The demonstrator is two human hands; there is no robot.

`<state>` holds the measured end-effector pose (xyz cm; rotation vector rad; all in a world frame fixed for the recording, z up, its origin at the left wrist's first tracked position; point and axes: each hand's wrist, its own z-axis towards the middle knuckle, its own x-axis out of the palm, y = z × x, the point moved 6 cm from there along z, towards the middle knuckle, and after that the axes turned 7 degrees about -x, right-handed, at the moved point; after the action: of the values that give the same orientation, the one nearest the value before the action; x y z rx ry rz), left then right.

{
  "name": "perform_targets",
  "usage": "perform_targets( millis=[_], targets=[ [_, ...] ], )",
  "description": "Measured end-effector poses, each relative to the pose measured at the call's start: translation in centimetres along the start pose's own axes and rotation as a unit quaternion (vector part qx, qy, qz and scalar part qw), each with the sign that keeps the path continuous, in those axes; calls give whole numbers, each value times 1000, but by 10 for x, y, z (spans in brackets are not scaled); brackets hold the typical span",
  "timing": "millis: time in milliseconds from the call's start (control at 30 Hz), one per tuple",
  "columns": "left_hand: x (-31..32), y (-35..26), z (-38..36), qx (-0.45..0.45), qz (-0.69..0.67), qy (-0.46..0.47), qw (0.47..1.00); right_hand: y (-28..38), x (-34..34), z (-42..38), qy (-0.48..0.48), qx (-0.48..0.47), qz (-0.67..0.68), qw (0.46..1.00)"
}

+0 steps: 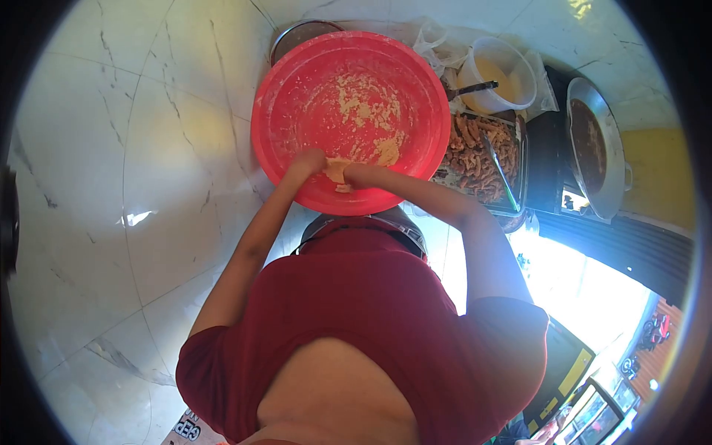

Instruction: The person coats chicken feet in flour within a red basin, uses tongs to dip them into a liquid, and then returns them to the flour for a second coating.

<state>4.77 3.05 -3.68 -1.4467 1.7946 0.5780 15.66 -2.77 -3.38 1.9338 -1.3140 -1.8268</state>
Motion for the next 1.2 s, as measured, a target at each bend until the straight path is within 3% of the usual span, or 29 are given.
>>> perform_targets(
  millis=[100, 200, 300, 400, 500, 600, 700, 767, 867, 1067, 1200],
  targets=[
    [-50, 26, -39, -77, -90, -143, 983, 5, -3, 13, -2, 20, 27, 999],
    [-89, 34, -94, -72, -91, -285, 951, -2, -2, 19, -89, 17, 44, 995],
    [-88, 40, -118, -39, -157, -419, 893, 0, -11, 27, -141, 53, -84, 985],
    [-68, 41, -125, -49, -197, -440, 875, -23, -5, 48, -176, 47, -177, 967],
    [-67, 38, -131, -55, -218, -475, 851, -44, -35, 56, -225, 95, -168, 955],
    [-62, 41, -125, -48, -228, -453, 861, -58, -55, 54, -129, 79, -46, 988],
    [-62, 41, -126, -53, -235, -453, 858, -45, -59, 31, 12, 82, -6, 997],
    [-63, 41, -126, -58, -233, -454, 858, -33, -44, 5, -31, -66, -11, 997],
    [-64, 40, -125, -64, -232, -454, 858, -6, -15, -24, 46, -96, -78, 991],
    [-63, 41, -125, -63, -235, -461, 853, -6, -28, -2, -66, -100, -187, 975],
    [-64, 38, -128, -55, -231, -481, 844, -19, -46, 16, -133, -44, -191, 972]
  ],
)
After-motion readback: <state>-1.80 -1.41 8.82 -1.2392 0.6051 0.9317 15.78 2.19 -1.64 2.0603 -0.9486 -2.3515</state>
